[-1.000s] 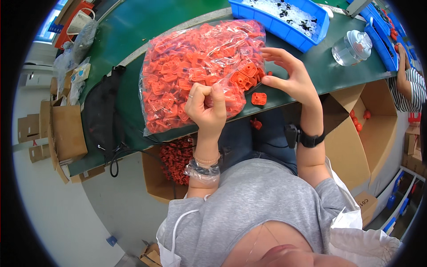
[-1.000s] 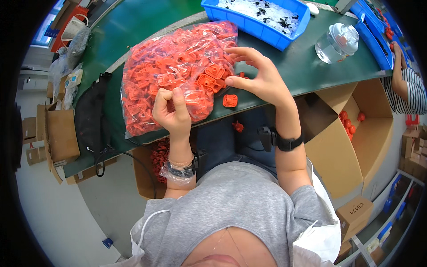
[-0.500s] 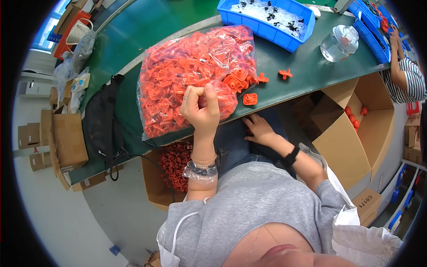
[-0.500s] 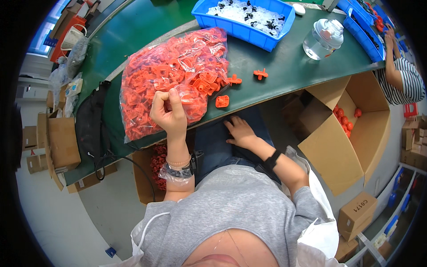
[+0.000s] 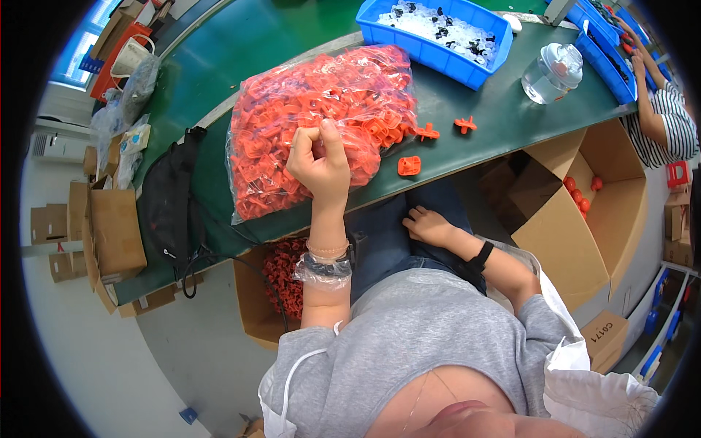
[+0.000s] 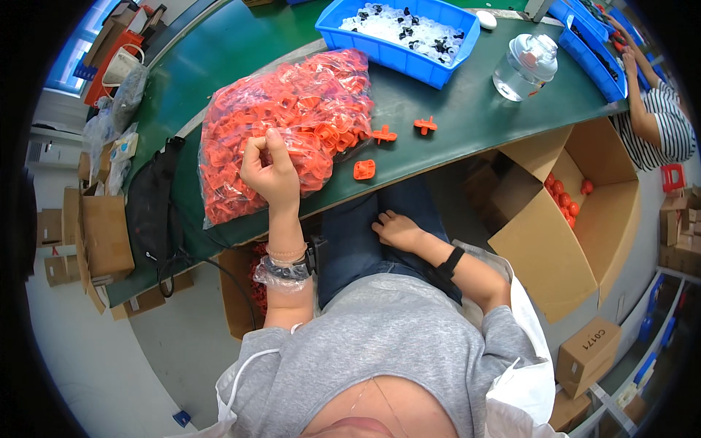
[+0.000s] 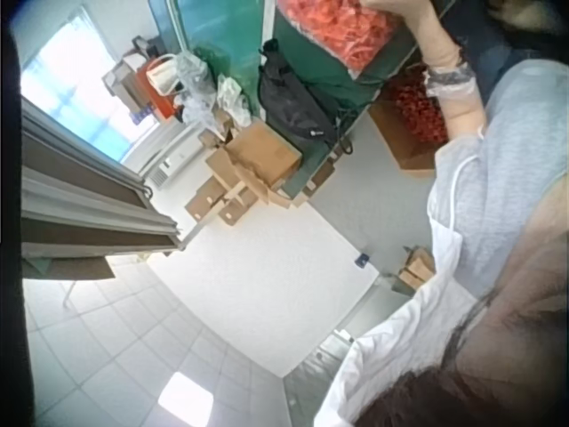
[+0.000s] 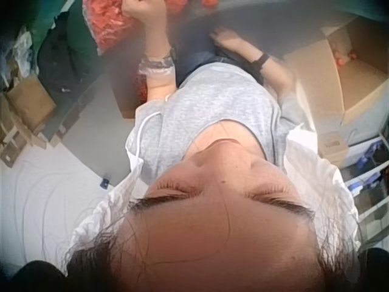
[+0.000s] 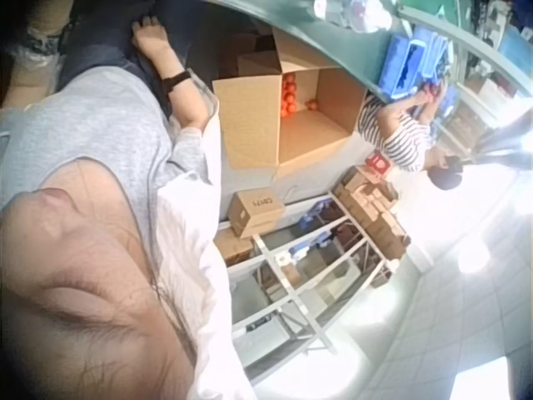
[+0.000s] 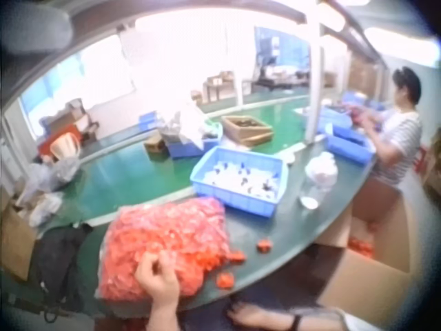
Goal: Sorting small red and black plastic components and later organizing the workspace by moving stools.
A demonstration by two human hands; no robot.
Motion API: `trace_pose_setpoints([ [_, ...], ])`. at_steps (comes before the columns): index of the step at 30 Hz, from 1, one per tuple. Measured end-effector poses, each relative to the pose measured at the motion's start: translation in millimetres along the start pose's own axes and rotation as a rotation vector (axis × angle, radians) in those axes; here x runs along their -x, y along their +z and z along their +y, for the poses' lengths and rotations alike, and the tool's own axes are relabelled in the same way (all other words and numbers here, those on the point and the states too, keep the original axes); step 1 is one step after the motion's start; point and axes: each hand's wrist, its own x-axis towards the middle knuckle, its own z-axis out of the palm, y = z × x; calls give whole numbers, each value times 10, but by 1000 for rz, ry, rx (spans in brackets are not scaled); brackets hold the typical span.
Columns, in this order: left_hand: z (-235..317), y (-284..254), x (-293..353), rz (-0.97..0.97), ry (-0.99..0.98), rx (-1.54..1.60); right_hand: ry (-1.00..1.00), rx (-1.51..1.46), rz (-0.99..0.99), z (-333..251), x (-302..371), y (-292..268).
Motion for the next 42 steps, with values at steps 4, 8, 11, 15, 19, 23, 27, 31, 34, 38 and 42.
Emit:
trace_pose_setpoints([
  [4,-49,11,-74,31,10,-40,-54,-284,419,-357,-43,-709],
  [8,-77,13,-155,18,-10,-137,-39,-171,1084,-375,-70,-1530],
  [11,-105,43,-231,26,-26,-133,295,-704,1303,-158,-225,-1739],
  [15,-153,22,-327,27,-42,-145,444,-959,1176,-36,-434,-1819],
  [19,-172,62,-381,34,-48,-164,440,-1030,1110,-5,-580,-1710],
  [23,-185,62,-422,38,-52,-224,393,-629,1124,-34,-677,-1596],
  [27,-235,63,-463,49,-73,-289,312,-125,913,-271,-703,-1611],
  [31,-261,81,-498,62,-65,-358,333,36,831,-328,-790,-1546],
  [34,-270,69,-545,54,-60,-386,298,4,745,-255,-853,-1522],
  [38,-263,63,-547,53,-78,-412,226,-48,730,-172,-1075,-1481],
  [42,-250,75,-535,57,-71,-433,209,53,828,-66,-1336,-1504],
])
